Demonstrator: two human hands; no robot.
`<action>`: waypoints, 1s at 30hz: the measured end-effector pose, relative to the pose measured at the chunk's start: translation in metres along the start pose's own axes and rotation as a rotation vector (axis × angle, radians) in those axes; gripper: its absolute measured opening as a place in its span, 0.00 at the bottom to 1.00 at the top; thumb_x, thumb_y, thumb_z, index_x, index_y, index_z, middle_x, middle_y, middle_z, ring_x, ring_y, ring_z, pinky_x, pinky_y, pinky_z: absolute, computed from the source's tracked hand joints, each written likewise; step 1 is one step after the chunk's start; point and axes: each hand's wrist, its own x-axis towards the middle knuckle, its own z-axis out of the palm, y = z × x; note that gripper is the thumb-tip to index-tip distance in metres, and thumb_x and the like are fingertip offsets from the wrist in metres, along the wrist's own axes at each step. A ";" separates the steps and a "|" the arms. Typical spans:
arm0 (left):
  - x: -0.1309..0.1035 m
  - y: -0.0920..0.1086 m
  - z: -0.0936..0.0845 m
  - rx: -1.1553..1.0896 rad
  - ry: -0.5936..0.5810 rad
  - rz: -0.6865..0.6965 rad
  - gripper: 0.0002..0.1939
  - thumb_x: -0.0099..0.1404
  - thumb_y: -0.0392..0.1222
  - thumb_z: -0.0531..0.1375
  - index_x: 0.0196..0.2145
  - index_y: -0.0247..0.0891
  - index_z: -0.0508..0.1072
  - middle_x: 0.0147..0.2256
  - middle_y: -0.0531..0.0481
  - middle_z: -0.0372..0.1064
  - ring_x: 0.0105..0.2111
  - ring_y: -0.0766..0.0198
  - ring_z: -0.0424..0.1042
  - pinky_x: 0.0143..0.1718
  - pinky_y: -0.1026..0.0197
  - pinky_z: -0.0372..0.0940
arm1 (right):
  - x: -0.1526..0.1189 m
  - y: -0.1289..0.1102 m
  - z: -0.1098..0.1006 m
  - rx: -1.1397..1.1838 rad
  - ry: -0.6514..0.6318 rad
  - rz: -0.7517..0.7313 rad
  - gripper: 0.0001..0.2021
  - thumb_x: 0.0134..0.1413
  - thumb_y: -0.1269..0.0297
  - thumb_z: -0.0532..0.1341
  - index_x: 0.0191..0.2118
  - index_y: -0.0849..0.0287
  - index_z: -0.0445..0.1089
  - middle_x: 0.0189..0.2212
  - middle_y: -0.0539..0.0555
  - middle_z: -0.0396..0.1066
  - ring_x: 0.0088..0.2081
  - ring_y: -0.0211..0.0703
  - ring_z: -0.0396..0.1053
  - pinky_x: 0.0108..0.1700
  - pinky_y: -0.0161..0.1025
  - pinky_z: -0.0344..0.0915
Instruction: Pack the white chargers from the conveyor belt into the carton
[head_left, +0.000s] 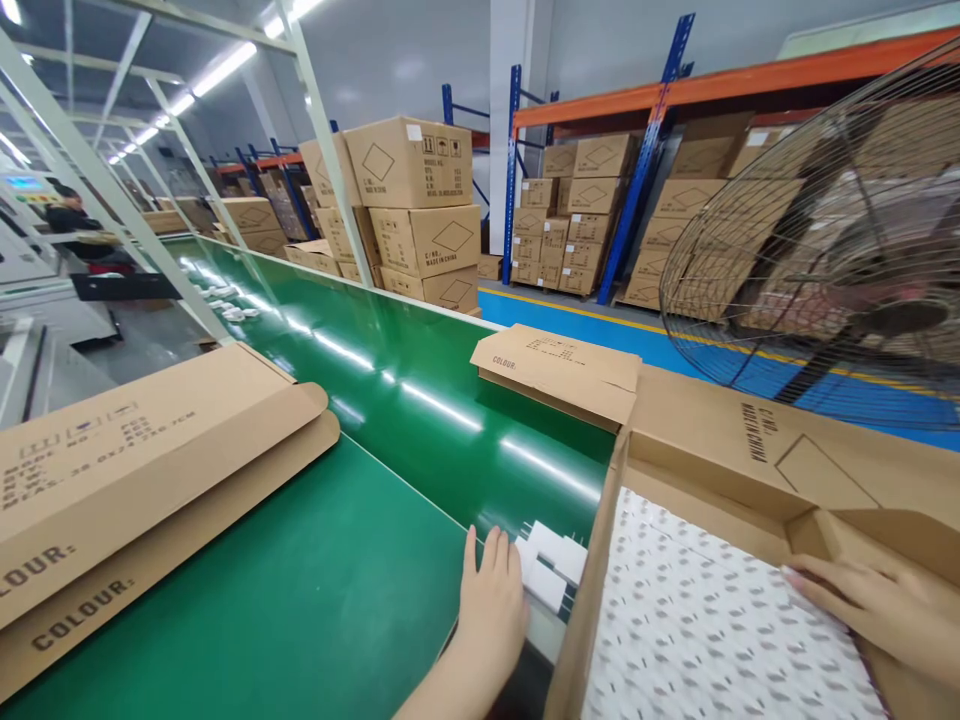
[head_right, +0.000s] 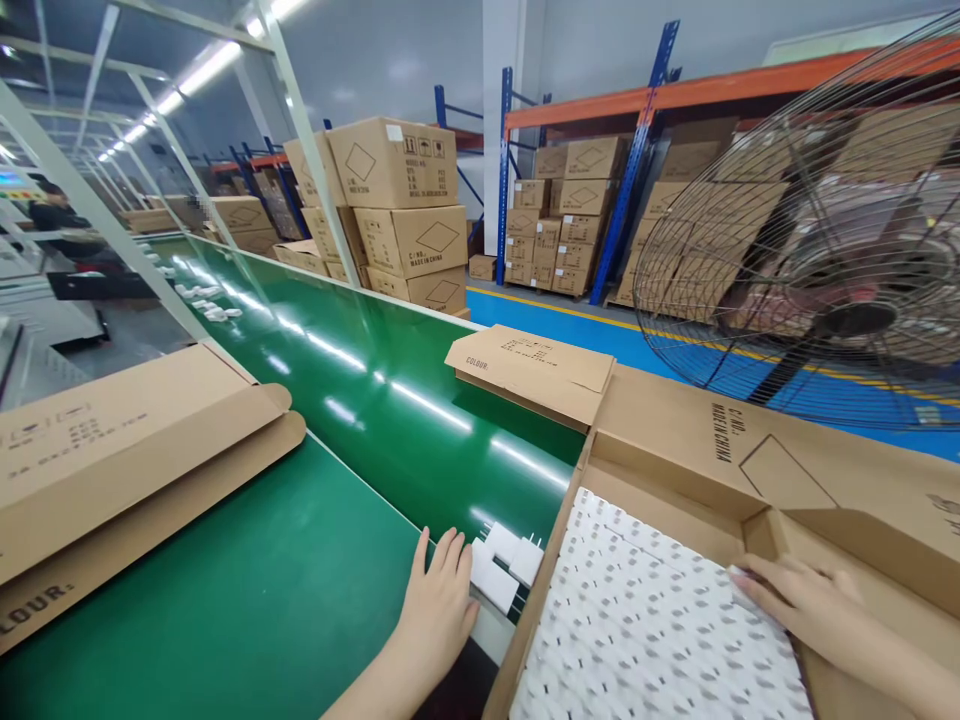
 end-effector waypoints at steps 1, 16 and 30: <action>0.000 0.000 0.000 -0.007 -0.001 -0.005 0.24 0.56 0.45 0.55 0.48 0.30 0.66 0.49 0.37 0.64 0.54 0.51 0.57 0.57 0.40 0.46 | -0.001 0.001 -0.001 0.035 -0.072 0.018 0.13 0.50 0.48 0.51 0.33 0.39 0.72 0.38 0.56 0.74 0.43 0.53 0.68 0.45 0.51 0.57; 0.004 0.010 0.000 0.022 0.112 -0.031 0.28 0.50 0.48 0.62 0.46 0.30 0.66 0.35 0.45 0.69 0.40 0.56 0.65 0.57 0.44 0.48 | 0.048 -0.173 -0.016 0.046 0.064 -0.535 0.15 0.58 0.65 0.45 0.44 0.52 0.66 0.43 0.54 0.70 0.45 0.46 0.64 0.51 0.50 0.48; 0.007 0.009 0.022 0.010 0.238 -0.009 0.19 0.55 0.42 0.59 0.43 0.32 0.69 0.35 0.44 0.71 0.40 0.57 0.67 0.56 0.40 0.49 | 0.080 -0.241 0.017 -0.122 -0.512 -0.610 0.26 0.30 0.66 0.66 0.43 0.57 0.64 0.40 0.55 0.69 0.40 0.52 0.68 0.36 0.39 0.62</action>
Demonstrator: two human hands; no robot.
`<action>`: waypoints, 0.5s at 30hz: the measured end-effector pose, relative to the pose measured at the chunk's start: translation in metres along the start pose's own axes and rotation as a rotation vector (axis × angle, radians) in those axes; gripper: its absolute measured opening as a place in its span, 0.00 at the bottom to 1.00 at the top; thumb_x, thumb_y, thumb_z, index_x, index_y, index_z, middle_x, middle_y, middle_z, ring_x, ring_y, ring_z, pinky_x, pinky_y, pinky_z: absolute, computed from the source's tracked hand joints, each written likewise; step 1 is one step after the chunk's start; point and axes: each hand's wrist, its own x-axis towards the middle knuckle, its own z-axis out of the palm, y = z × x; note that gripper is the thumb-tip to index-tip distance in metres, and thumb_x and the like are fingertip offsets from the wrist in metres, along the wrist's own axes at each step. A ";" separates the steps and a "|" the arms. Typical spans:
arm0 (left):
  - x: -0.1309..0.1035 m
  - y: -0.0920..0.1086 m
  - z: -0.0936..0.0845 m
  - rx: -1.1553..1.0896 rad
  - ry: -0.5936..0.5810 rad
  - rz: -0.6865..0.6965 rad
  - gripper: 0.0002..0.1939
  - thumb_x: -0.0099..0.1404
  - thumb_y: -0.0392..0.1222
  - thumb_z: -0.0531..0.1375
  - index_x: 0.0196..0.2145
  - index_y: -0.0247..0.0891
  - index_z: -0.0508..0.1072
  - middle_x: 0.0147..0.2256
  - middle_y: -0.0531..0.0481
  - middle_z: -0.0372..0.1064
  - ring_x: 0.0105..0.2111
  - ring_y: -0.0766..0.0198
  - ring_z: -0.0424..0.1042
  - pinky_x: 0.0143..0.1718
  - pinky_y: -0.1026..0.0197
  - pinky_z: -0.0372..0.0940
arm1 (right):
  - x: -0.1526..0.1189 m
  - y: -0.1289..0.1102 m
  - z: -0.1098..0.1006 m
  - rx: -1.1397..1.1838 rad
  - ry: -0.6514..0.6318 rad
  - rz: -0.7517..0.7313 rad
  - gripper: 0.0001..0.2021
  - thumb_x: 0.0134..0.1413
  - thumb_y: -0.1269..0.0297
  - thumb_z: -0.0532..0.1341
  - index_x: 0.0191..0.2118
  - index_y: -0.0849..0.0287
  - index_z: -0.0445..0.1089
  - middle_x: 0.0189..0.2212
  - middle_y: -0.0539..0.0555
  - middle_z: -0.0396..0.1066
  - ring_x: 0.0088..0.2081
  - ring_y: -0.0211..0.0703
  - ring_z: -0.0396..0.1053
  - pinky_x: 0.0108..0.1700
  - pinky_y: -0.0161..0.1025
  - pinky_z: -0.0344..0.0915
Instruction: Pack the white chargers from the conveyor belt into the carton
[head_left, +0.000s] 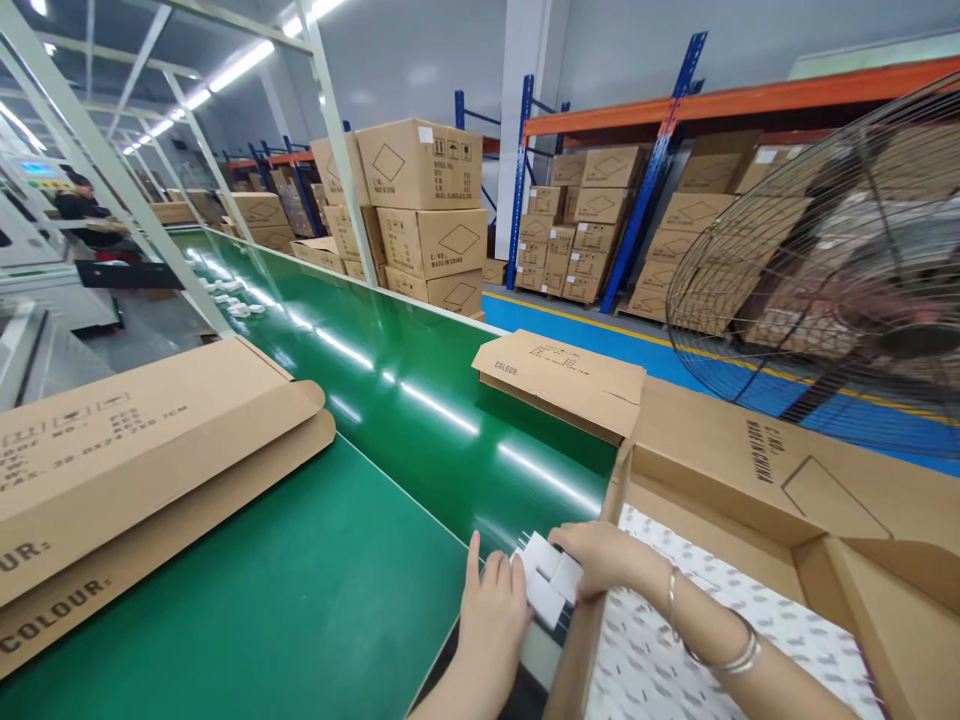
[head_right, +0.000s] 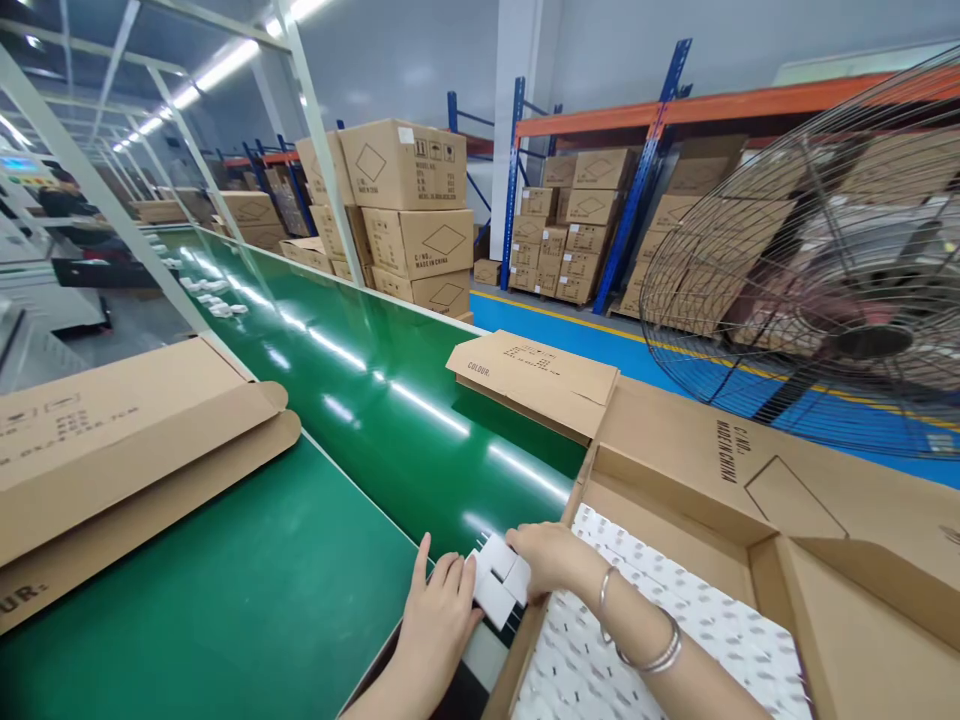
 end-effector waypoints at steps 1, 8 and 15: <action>0.000 0.000 0.000 0.003 0.005 -0.005 0.18 0.55 0.41 0.58 0.43 0.31 0.69 0.35 0.44 0.71 0.40 0.57 0.67 0.56 0.40 0.49 | 0.000 -0.001 -0.001 0.003 -0.005 0.009 0.27 0.30 0.66 0.67 0.43 0.58 0.64 0.40 0.55 0.69 0.40 0.52 0.68 0.37 0.39 0.62; -0.008 0.011 -0.006 -0.043 -0.097 -0.011 0.31 0.55 0.52 0.56 0.51 0.26 0.64 0.49 0.34 0.64 0.46 0.52 0.66 0.57 0.44 0.49 | 0.002 -0.008 -0.002 0.013 -0.029 0.056 0.29 0.28 0.67 0.69 0.43 0.61 0.65 0.41 0.59 0.69 0.40 0.54 0.68 0.36 0.39 0.62; -0.010 0.019 0.011 -0.024 -0.105 -0.045 0.36 0.54 0.57 0.56 0.52 0.26 0.63 0.51 0.33 0.62 0.53 0.46 0.59 0.53 0.45 0.57 | 0.003 -0.011 -0.002 0.031 -0.019 0.070 0.27 0.28 0.67 0.70 0.42 0.63 0.67 0.40 0.60 0.71 0.41 0.56 0.68 0.37 0.40 0.63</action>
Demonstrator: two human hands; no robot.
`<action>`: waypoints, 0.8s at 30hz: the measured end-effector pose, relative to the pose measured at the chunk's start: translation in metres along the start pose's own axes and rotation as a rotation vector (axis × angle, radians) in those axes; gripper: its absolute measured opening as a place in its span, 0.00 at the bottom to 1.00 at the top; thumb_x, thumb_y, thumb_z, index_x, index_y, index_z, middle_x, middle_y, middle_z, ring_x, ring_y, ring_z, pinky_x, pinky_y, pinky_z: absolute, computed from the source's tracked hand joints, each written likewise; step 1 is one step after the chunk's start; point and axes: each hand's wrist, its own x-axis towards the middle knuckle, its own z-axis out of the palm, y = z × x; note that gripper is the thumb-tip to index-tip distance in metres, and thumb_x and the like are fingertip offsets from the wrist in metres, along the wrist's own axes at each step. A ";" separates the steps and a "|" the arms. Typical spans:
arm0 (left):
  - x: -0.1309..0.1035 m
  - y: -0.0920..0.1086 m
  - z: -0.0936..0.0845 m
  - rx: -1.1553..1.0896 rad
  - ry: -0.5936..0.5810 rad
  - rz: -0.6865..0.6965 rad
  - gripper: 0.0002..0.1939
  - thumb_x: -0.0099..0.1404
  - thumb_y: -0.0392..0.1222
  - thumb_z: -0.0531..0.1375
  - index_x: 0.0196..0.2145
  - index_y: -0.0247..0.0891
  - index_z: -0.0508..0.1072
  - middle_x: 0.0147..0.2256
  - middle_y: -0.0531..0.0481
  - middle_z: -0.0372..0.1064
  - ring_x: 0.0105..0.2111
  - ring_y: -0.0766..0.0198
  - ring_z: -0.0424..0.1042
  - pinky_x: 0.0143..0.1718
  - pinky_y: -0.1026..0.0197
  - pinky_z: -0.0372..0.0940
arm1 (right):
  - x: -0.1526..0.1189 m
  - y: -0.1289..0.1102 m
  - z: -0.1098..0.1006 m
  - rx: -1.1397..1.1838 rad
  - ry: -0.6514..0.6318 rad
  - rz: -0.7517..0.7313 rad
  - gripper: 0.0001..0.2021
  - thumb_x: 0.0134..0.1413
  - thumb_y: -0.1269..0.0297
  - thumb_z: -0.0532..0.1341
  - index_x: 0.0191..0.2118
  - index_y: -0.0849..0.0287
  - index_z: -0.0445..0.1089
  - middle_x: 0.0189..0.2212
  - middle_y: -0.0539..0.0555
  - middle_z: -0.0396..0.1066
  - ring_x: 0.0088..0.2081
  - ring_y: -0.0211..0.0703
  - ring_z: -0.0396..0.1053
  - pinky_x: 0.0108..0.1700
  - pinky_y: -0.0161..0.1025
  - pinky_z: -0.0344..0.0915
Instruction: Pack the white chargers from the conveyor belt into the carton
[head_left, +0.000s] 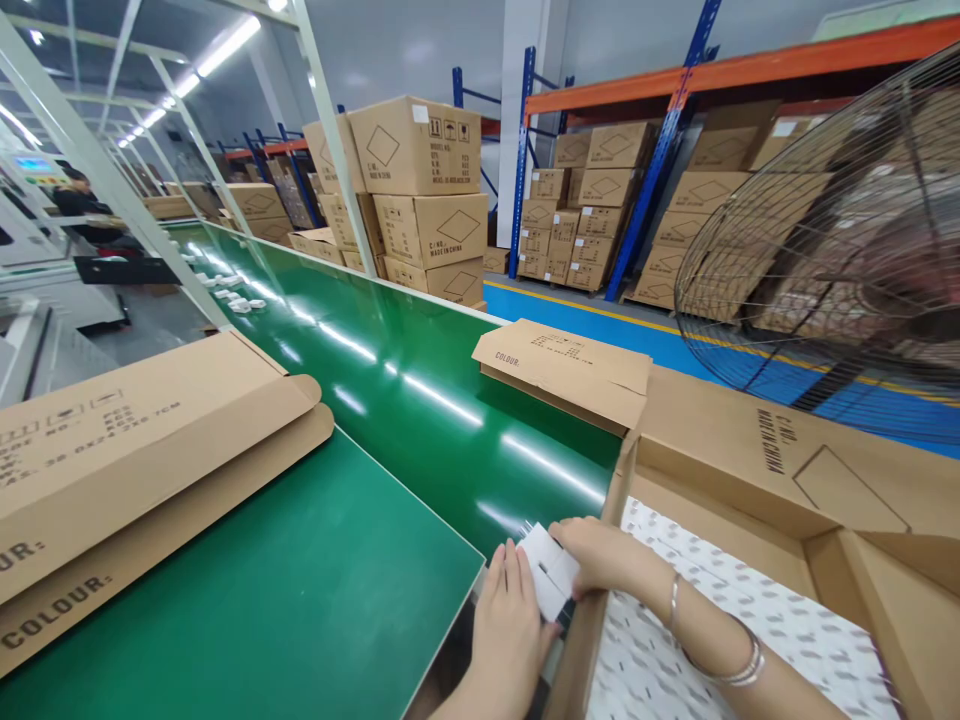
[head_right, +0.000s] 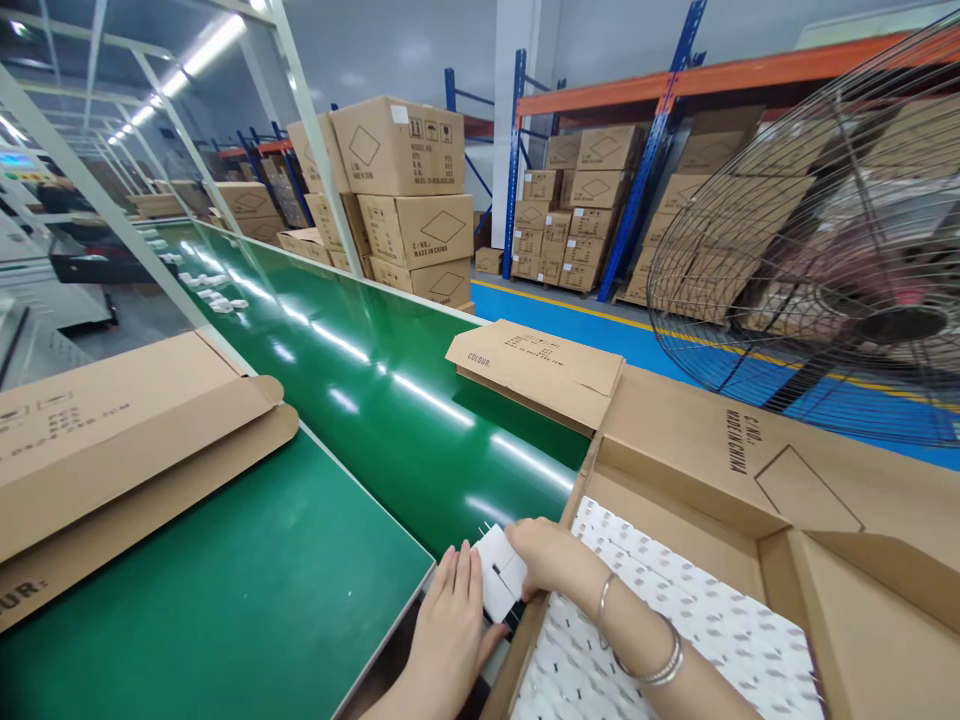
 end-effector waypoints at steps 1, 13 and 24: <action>0.002 -0.001 0.001 0.008 -0.012 0.018 0.36 0.53 0.57 0.57 0.51 0.26 0.64 0.51 0.33 0.62 0.53 0.46 0.59 0.53 0.45 0.56 | 0.000 0.000 0.000 -0.001 0.001 0.005 0.27 0.28 0.67 0.70 0.42 0.64 0.67 0.39 0.61 0.71 0.40 0.57 0.68 0.37 0.40 0.63; 0.031 -0.011 -0.004 0.025 -0.152 0.172 0.37 0.48 0.51 0.61 0.51 0.24 0.61 0.49 0.30 0.63 0.52 0.48 0.60 0.56 0.44 0.52 | 0.007 0.004 0.008 -0.008 0.089 0.054 0.22 0.32 0.61 0.68 0.38 0.63 0.69 0.38 0.61 0.71 0.39 0.56 0.69 0.37 0.41 0.64; 0.051 -0.022 -0.022 -0.078 -0.284 0.095 0.40 0.43 0.48 0.67 0.52 0.27 0.62 0.53 0.30 0.58 0.51 0.49 0.61 0.50 0.52 0.60 | 0.007 0.008 0.010 -0.002 0.110 0.090 0.25 0.32 0.58 0.68 0.40 0.64 0.68 0.37 0.62 0.72 0.38 0.56 0.69 0.36 0.41 0.64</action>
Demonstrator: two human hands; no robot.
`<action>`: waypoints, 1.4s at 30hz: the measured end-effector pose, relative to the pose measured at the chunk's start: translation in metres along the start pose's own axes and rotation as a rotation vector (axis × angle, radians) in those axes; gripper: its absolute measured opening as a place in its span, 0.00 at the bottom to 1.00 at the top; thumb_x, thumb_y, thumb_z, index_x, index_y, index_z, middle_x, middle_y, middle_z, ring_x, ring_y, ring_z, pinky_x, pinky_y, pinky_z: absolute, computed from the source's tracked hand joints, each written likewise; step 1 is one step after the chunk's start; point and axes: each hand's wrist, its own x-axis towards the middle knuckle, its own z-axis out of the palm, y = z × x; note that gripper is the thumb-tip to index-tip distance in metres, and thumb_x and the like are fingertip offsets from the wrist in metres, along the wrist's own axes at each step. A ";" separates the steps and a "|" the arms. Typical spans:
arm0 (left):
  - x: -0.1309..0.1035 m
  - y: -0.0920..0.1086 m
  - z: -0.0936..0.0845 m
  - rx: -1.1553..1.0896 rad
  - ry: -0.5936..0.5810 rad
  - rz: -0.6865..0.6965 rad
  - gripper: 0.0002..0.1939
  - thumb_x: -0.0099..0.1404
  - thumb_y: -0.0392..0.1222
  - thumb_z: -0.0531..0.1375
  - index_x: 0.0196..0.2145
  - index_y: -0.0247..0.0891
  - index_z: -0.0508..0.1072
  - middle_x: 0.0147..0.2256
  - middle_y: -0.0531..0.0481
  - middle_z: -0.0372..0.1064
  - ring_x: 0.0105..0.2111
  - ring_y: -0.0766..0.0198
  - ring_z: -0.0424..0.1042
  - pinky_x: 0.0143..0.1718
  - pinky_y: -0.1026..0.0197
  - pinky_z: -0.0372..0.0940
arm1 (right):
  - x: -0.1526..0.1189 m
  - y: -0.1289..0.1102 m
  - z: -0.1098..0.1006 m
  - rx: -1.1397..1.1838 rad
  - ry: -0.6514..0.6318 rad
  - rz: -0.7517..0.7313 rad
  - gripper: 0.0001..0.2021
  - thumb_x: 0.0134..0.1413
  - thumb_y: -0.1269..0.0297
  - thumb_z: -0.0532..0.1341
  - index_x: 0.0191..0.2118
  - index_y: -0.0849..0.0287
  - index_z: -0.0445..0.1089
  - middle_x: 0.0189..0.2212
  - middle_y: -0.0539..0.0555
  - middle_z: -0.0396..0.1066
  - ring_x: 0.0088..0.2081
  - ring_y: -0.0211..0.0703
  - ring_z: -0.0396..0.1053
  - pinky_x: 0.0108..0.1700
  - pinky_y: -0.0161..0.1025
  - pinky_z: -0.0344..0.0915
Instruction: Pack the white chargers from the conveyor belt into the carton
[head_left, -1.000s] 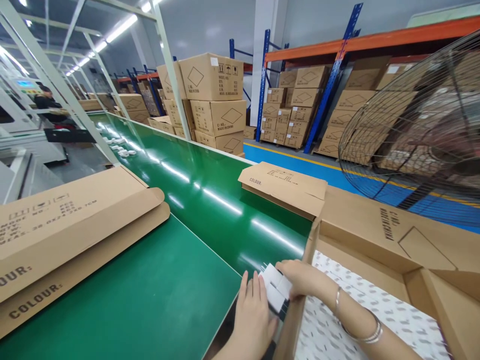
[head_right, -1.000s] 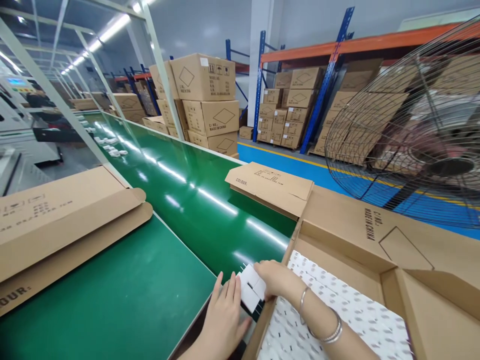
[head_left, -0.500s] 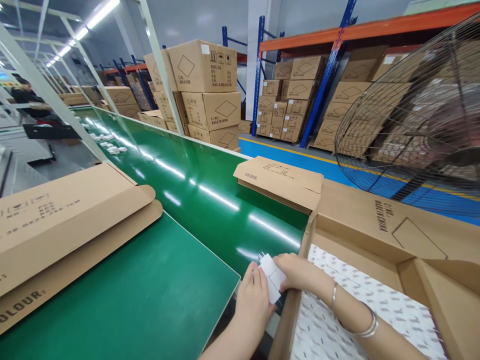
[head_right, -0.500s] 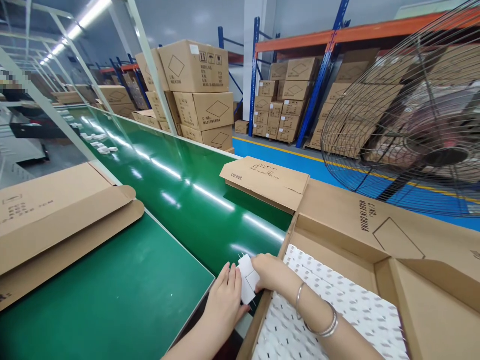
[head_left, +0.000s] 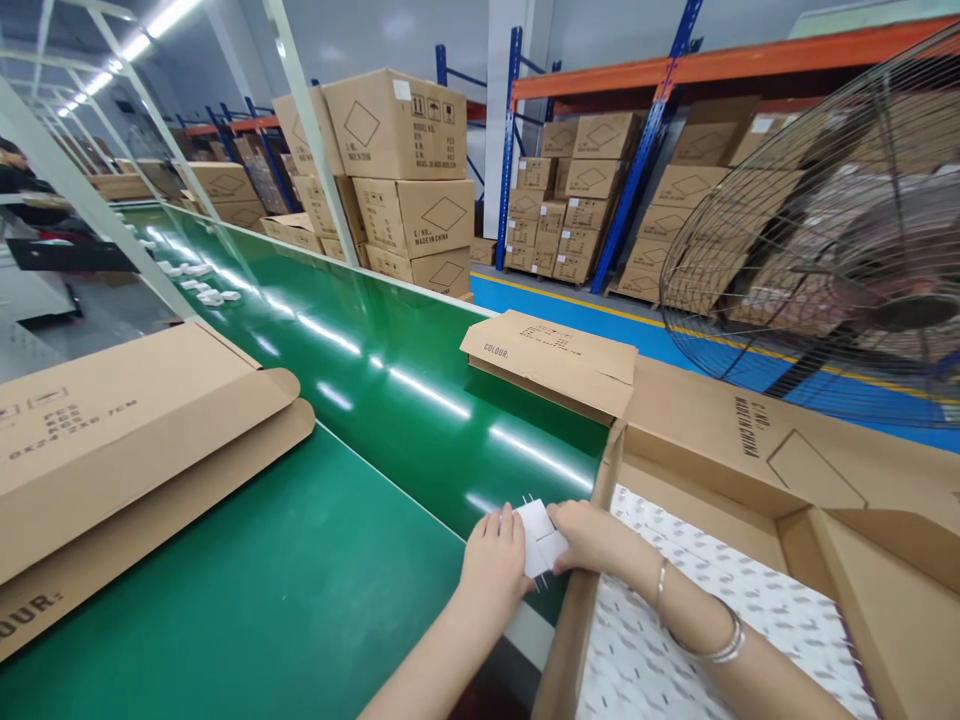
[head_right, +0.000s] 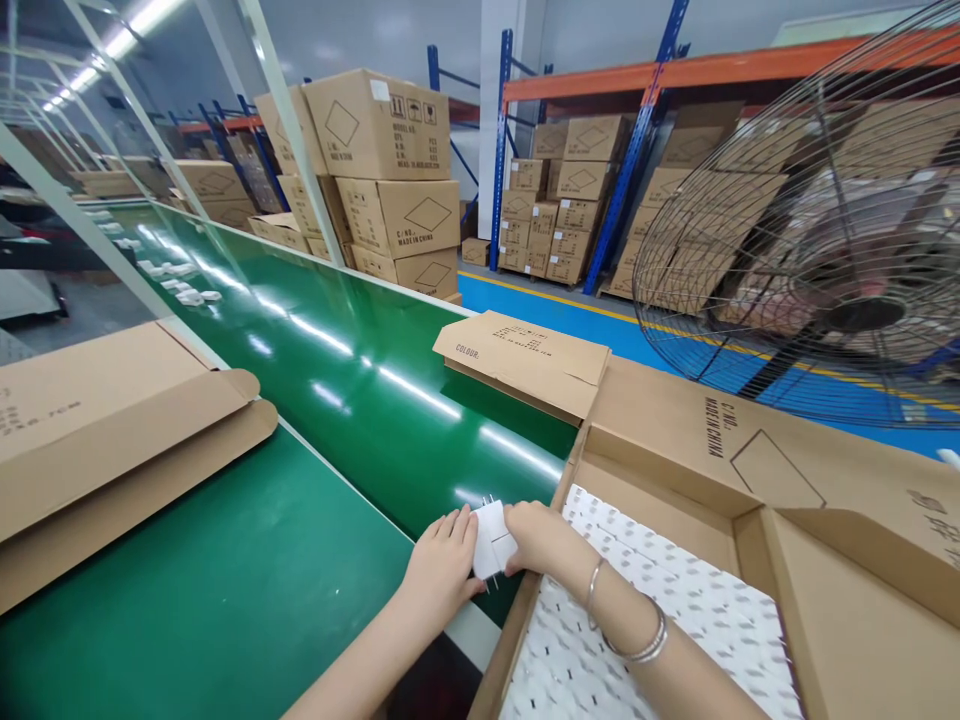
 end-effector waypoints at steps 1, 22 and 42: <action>0.000 0.000 -0.001 -0.004 -0.005 -0.007 0.40 0.44 0.48 0.67 0.52 0.27 0.62 0.54 0.31 0.57 0.52 0.48 0.61 0.49 0.52 0.61 | 0.000 0.000 0.000 0.001 0.002 0.002 0.25 0.32 0.58 0.68 0.40 0.64 0.68 0.37 0.62 0.72 0.38 0.56 0.69 0.36 0.41 0.64; 0.003 0.000 -0.018 -0.083 -0.154 -0.051 0.41 0.45 0.46 0.67 0.54 0.29 0.58 0.56 0.32 0.54 0.55 0.48 0.56 0.51 0.53 0.60 | 0.001 0.004 0.006 -0.011 0.047 -0.022 0.23 0.35 0.56 0.66 0.39 0.63 0.68 0.37 0.61 0.72 0.38 0.56 0.69 0.36 0.41 0.63; 0.003 0.000 -0.023 -0.078 -0.174 -0.059 0.41 0.47 0.45 0.67 0.55 0.29 0.56 0.56 0.32 0.52 0.56 0.48 0.54 0.49 0.53 0.62 | -0.002 0.001 0.001 -0.021 0.061 -0.020 0.23 0.35 0.55 0.66 0.40 0.61 0.68 0.37 0.60 0.73 0.38 0.56 0.70 0.34 0.40 0.62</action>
